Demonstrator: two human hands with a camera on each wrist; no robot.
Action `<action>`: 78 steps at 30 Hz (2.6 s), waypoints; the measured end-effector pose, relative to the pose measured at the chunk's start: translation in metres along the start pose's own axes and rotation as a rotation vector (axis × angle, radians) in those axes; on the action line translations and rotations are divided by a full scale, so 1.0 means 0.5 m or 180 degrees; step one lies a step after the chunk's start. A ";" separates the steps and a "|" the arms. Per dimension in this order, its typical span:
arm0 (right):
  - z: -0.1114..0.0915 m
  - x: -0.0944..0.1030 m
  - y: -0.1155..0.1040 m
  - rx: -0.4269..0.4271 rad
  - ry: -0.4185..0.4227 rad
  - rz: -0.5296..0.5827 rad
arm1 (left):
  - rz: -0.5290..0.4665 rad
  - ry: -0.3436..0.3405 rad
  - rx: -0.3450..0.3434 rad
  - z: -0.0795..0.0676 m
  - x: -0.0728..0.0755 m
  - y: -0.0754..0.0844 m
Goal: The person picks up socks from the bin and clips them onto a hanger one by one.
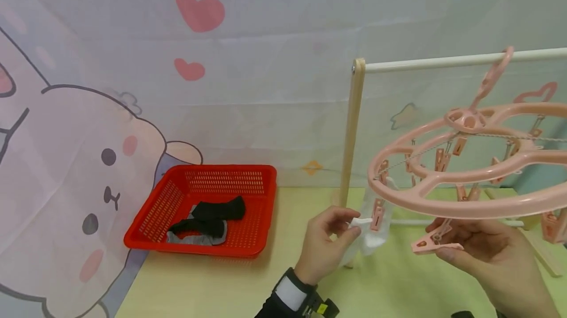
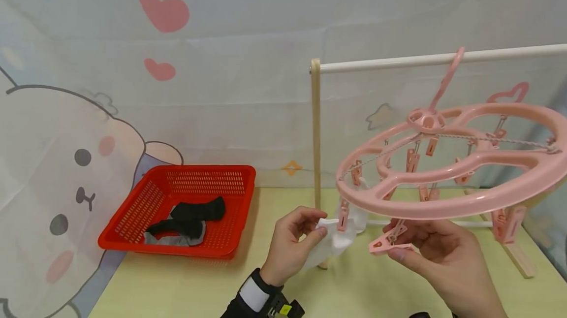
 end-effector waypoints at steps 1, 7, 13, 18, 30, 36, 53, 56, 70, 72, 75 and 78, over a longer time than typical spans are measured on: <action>0.000 -0.002 -0.001 0.0000 0.0012 0.0000 | -0.0016 -0.0004 0.0027 0.000 0.000 0.001; 0.004 -0.010 0.005 0.0236 -0.0137 -0.0025 | -0.0025 0.0004 0.0070 0.001 0.001 0.007; 0.016 -0.015 0.022 0.0873 -0.0497 0.0187 | -0.0025 -0.0013 0.0128 0.001 0.000 0.003; 0.024 -0.027 0.023 0.0878 -0.0516 0.0069 | 0.0027 0.0001 0.0120 0.000 0.001 -0.017; 0.038 -0.043 0.047 0.0707 -0.0169 -0.0488 | 0.0048 0.0028 0.0151 -0.001 0.013 0.001; 0.049 -0.042 0.056 0.0339 -0.0048 -0.1120 | 0.0141 0.0092 -0.0054 0.001 0.028 0.006; 0.073 -0.031 0.085 0.0146 -0.0116 -0.1285 | 0.1291 -0.0315 0.0000 0.009 0.291 0.089; 0.082 -0.038 0.089 0.0153 -0.0167 -0.1163 | 0.1652 -0.0372 0.0185 0.011 0.346 0.079; 0.105 -0.055 0.105 0.0705 -0.0070 -0.0413 | 0.2833 -0.0830 0.1053 -0.018 0.557 -0.045; 0.105 -0.054 0.103 0.0701 -0.0003 -0.0492 | 0.2922 -0.0855 0.1228 -0.025 0.577 -0.064; 0.102 -0.052 0.101 0.0585 0.0101 -0.0674 | 0.3036 -0.0920 0.1595 -0.036 0.603 -0.096; 0.103 -0.050 0.102 0.0629 0.0143 -0.0535 | 0.3091 -0.1040 0.1958 -0.043 0.628 -0.127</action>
Point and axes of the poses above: each hand's wrist, its own z-axis towards the middle knuckle, its own x-axis out of the back of the hand, y = z × x, the point moved 1 cm from there along z, towards the middle knuckle, and after that the axes turned 11 degrees about -y, right-handed, at the moved point
